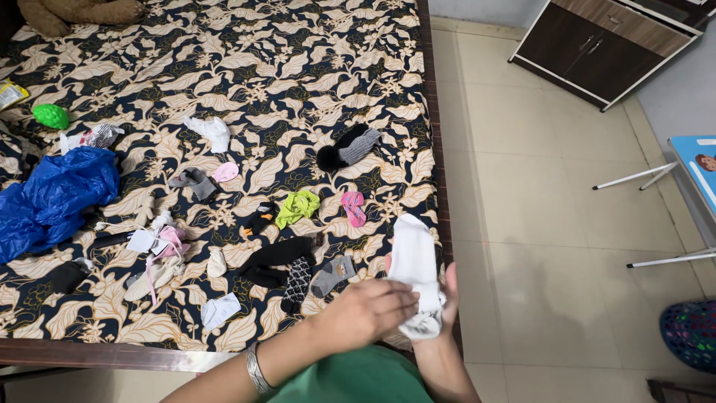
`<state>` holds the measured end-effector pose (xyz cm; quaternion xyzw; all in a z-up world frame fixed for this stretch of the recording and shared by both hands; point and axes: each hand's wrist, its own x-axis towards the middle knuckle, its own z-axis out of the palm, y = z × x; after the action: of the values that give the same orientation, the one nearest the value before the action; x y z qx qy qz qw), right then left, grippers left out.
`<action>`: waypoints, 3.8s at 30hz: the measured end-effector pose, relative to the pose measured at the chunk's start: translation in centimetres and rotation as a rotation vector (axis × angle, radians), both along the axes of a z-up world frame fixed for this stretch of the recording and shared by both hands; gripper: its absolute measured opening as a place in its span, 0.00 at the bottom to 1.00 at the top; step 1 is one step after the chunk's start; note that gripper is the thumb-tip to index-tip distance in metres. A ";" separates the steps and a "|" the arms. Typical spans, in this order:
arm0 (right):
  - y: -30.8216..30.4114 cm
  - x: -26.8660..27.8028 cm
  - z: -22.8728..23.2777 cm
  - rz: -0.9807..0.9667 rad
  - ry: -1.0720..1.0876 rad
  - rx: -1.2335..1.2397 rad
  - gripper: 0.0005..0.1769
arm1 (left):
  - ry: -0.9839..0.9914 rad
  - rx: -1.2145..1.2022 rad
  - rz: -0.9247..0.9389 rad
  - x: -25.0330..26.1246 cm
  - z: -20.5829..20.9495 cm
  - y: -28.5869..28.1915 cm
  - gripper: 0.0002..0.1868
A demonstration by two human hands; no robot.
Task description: Sorting through a pile of socks on a bed, pairing them, folding them, and storing them in wardrobe drawers.
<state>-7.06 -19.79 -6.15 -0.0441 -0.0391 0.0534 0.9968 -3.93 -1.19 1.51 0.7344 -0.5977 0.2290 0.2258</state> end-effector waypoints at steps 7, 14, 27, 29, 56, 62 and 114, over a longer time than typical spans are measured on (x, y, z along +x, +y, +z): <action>0.9 0.2 1.0 -0.042 0.281 -0.190 0.49 | 0.885 -0.092 0.237 1.1 1.7 -1.7 0.06; 1.8 0.4 3.7 -0.164 0.491 -0.244 0.42 | 0.365 -0.224 0.272 1.4 0.7 -1.8 0.08; 1.0 -0.5 0.7 -0.102 0.365 -0.328 0.45 | 0.381 -0.161 0.283 1.7 0.7 -1.9 0.25; 0.6 -0.6 -1.1 0.013 -0.133 -0.260 0.45 | 0.729 -0.075 0.370 2.9 2.2 -1.6 0.21; -0.4 -1.8 -1.3 -0.135 0.191 -0.764 0.27 | 0.383 -0.349 0.263 3.3 1.2 1.0 0.12; -0.4 -6.6 -3.1 0.043 0.318 -0.714 0.35 | 0.656 -0.269 -0.081 0.6 -0.1 1.9 0.08; -5.8 -9.7 -19.8 -0.158 0.044 -1.134 0.18 | 1.857 -0.859 0.014 -6.1 -22.2 -1.7 0.14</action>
<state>-16.76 -25.58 -25.94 -0.5735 0.0199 -0.0080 0.8189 -10.02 -2.86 -20.71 0.4824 -0.0499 -0.2341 0.8426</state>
